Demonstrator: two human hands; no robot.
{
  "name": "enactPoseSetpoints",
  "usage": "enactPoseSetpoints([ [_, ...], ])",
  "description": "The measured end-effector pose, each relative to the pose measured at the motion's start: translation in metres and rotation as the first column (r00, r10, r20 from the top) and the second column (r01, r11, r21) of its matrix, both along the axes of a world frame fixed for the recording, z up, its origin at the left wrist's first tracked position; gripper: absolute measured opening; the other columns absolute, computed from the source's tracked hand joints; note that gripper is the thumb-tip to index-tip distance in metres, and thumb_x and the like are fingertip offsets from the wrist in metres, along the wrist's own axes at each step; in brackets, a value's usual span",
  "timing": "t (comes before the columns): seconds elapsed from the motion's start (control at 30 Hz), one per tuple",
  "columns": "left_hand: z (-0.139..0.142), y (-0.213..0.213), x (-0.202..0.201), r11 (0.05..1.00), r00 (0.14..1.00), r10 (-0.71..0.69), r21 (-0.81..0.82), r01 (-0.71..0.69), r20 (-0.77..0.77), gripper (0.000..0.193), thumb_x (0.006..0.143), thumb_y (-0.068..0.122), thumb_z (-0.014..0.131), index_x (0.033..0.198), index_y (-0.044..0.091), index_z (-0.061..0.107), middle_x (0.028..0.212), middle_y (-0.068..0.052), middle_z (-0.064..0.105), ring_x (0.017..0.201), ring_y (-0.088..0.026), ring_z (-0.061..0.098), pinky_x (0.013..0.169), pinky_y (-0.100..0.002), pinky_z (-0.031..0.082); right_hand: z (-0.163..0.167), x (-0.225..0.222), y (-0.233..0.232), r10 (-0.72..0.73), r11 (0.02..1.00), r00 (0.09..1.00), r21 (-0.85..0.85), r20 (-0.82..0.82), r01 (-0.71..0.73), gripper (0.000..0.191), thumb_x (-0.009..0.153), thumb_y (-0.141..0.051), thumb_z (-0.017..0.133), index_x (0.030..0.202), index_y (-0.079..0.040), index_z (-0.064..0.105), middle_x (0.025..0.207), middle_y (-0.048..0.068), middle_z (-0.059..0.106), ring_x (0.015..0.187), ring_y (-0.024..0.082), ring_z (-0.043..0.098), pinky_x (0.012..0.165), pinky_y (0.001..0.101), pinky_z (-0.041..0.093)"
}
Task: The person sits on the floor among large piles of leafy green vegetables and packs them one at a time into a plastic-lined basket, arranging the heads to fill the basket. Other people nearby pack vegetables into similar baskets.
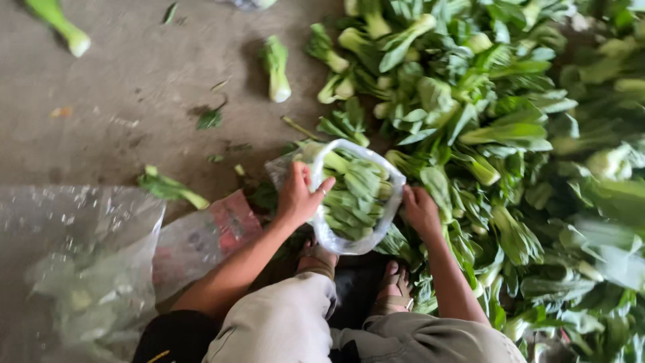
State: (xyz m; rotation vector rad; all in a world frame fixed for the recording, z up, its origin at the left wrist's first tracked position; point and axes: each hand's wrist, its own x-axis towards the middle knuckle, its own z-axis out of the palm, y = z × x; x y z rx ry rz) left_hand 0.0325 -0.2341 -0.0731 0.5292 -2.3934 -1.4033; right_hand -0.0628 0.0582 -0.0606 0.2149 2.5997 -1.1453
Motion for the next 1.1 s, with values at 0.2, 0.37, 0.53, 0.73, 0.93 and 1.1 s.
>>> enactPoseSetpoints([
  [0.2, 0.005, -0.020, -0.057, 0.976, 0.949, -0.123, -0.136, 0.169, 0.291, 0.040, 0.097, 0.042, 0.072, 0.123, 0.014, 0.059, 0.092, -0.010, 0.068, 0.084, -0.034, 0.069, 0.071, -0.049, 0.052, -0.010, -0.009, 0.002, -0.029, 0.958, 0.999, -0.284, 0.045, 0.040, 0.028, 0.098, -0.028, 0.070, 0.104, -0.001, 0.072, 0.082, 0.005, 0.070, 0.070, 0.013, 0.060, 0.061, 0.0310, 0.050],
  [0.37, 0.021, 0.001, -0.036, 0.853, 0.947, -0.316, -0.419, 0.311, 0.060, 0.042, 0.094, 0.025, 0.065, 0.133, 0.012, 0.058, 0.126, -0.012, 0.061, 0.108, -0.035, 0.067, 0.085, -0.047, 0.055, -0.007, -0.004, -0.001, -0.127, 0.986, 0.954, -0.141, -0.270, 0.091, 0.026, 0.094, -0.025, 0.072, 0.100, 0.000, 0.071, 0.076, 0.002, 0.069, 0.066, 0.009, 0.063, 0.062, 0.0282, 0.051],
  [0.53, 0.014, 0.076, -0.024, 0.557, 0.785, -0.593, -0.614, 0.559, 0.178, 0.068, 0.091, 0.037, 0.065, 0.144, -0.001, 0.046, 0.154, -0.023, 0.039, 0.145, -0.040, 0.032, 0.116, -0.057, 0.028, -0.016, 0.015, -0.004, -0.185, 0.939, 0.949, -0.332, -0.256, 0.094, 0.022, 0.096, -0.021, 0.070, 0.096, 0.001, 0.068, 0.072, 0.004, 0.068, 0.065, 0.008, 0.058, 0.059, 0.0276, 0.049],
  [0.73, -0.009, 0.062, -0.020, 0.330, 0.709, -0.579, -0.680, 0.654, 0.401, 0.070, 0.096, 0.040, 0.059, 0.154, 0.004, 0.044, 0.165, -0.015, 0.035, 0.155, -0.028, 0.024, 0.126, -0.048, 0.013, -0.026, 0.043, 0.006, -0.131, 0.892, 0.983, -0.449, -0.129, 0.060, 0.021, 0.099, -0.021, 0.068, 0.099, 0.000, 0.067, 0.072, 0.003, 0.067, 0.065, 0.008, 0.056, 0.057, 0.0284, 0.047],
  [0.93, -0.021, 0.060, -0.016, 0.273, 0.713, -0.548, -0.712, 0.647, 0.437, 0.073, 0.095, 0.044, 0.057, 0.153, 0.003, 0.042, 0.163, -0.017, 0.034, 0.154, -0.029, 0.023, 0.125, -0.049, 0.011, 0.016, 0.050, 0.017, 0.064, 0.975, 0.998, -0.211, -0.011, -0.065, 0.027, 0.101, -0.026, 0.067, 0.115, -0.004, 0.068, 0.077, 0.010, 0.070, 0.065, 0.014, 0.063, 0.061, 0.0319, 0.051],
  [1.1, 0.007, 0.045, -0.024, 0.417, 0.622, -0.716, -0.519, 0.746, 0.318, 0.069, 0.094, 0.034, 0.060, 0.153, 0.003, 0.044, 0.161, -0.020, 0.036, 0.152, -0.035, 0.026, 0.123, -0.052, 0.016, 0.077, 0.033, 0.076, 0.342, 0.917, 0.874, -0.083, -0.345, -0.391, 0.023, 0.100, -0.020, 0.066, 0.118, -0.006, 0.070, 0.094, 0.013, 0.076, 0.078, 0.024, 0.074, 0.070, 0.0354, 0.060],
])
